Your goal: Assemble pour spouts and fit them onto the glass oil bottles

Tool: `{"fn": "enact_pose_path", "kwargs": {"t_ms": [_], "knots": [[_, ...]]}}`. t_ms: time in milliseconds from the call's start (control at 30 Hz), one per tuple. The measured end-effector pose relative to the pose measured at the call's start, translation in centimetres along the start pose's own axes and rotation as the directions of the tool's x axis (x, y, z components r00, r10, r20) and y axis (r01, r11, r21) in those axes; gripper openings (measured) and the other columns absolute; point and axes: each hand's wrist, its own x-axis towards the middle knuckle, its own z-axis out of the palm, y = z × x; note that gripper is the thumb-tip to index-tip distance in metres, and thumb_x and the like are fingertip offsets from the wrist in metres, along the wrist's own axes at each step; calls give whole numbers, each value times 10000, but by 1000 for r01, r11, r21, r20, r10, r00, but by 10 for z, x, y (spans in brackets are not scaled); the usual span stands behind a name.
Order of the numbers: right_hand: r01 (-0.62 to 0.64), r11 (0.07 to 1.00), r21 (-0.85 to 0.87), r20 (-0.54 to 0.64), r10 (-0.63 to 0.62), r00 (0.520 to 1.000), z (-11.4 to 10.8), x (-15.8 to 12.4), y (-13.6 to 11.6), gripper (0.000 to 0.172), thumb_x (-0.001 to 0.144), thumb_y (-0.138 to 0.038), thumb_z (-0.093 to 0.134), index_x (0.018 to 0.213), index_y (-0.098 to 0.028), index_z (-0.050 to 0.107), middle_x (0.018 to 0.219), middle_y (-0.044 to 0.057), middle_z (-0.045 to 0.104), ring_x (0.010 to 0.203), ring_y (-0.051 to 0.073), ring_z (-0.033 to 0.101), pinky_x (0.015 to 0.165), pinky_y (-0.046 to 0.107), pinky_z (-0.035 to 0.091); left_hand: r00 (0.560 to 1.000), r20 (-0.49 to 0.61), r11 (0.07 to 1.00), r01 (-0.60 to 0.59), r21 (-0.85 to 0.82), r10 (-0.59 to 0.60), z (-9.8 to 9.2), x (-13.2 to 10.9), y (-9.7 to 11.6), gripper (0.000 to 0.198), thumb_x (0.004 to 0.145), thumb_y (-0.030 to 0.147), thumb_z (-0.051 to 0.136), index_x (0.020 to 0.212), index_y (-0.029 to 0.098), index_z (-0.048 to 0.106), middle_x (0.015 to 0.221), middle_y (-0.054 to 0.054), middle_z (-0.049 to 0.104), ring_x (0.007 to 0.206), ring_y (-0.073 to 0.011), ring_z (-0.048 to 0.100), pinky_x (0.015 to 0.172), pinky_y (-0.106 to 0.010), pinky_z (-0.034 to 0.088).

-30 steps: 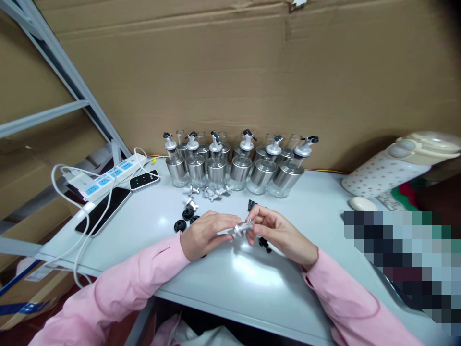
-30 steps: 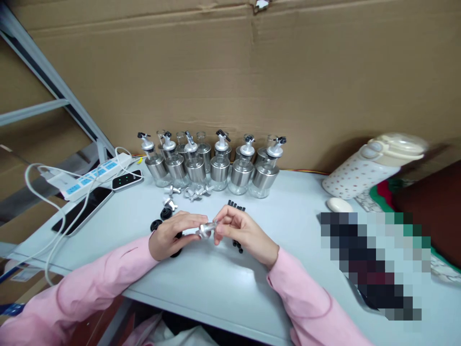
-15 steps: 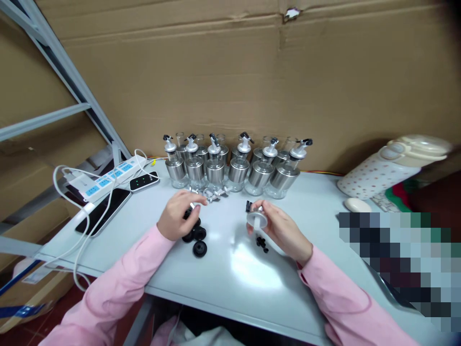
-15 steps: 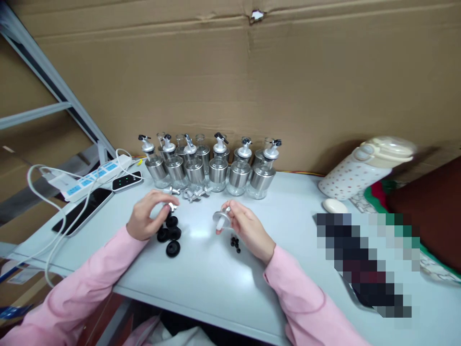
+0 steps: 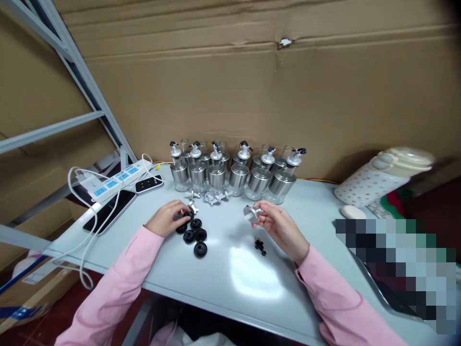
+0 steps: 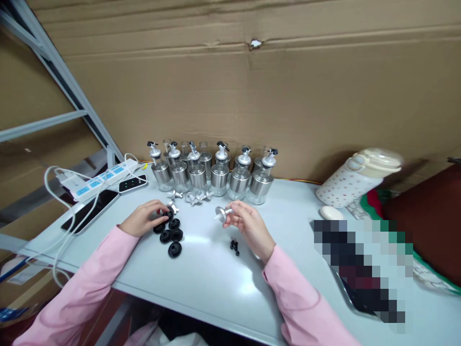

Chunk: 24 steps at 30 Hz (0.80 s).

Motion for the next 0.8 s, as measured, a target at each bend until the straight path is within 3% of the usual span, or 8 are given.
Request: {"fn": "enact_pose_path", "kwargs": {"t_ms": [67,167,233,333,433,600,800], "knots": [[4,1000,-16,-12,-4,1000,-1,0,1,229,678,-358,670,751,-159,582,602,-14,578,552,110,554,617,265,449,993,-112,998,-34,-61,27,-3,0,8,143,831,290,542,885,169,594,844,-50,600,749,-149,555,696,-273,447],[28,999,-25,-12,-28,1000,-1,0,3,220,665,-330,685,785,-163,607,646,-4,600,588,123,566,654,287,454,949,-313,975,-112,-192,47,-5,3,28,124,824,259,573,897,159,584,873,-64,605,737,-139,541,623,-250,434],[35,999,-22,-2,-35,999,0,0,4,243,647,-336,705,798,-161,629,670,4,609,598,125,563,659,292,452,924,-380,926,-181,-332,45,-1,8,45,110,809,235,597,871,147,578,881,-74,593,730,-132,547,628,-251,455],[43,998,-53,-9,-44,999,3,0,5,291,635,-371,722,820,-154,664,676,15,618,607,129,553,663,295,443,931,-356,805,-271,-528,80,10,19,68,104,780,219,634,806,143,569,843,-63,565,774,-142,574,671,-264,498],[85,992,-91,-26,-87,996,4,-1,5,308,644,-396,720,836,-157,683,669,18,627,626,133,551,679,296,435,943,-308,732,-299,-612,127,19,30,84,128,760,225,659,757,141,562,816,-50,546,749,-132,572,680,-266,513],[187,979,-81,-92,-195,977,0,-1,0,287,658,-394,717,845,-178,688,655,0,620,613,116,533,652,268,436,922,-298,717,-380,-584,245,21,44,99,85,782,197,634,761,147,569,812,-41,536,761,-124,560,701,-258,501],[262,962,-82,-143,-271,952,2,-1,-4,268,674,-394,697,841,-185,678,665,-10,625,622,114,550,665,268,452,899,-351,746,-419,-517,262,26,42,103,79,813,207,600,767,153,564,781,-37,549,733,-128,556,666,-253,480]]}}
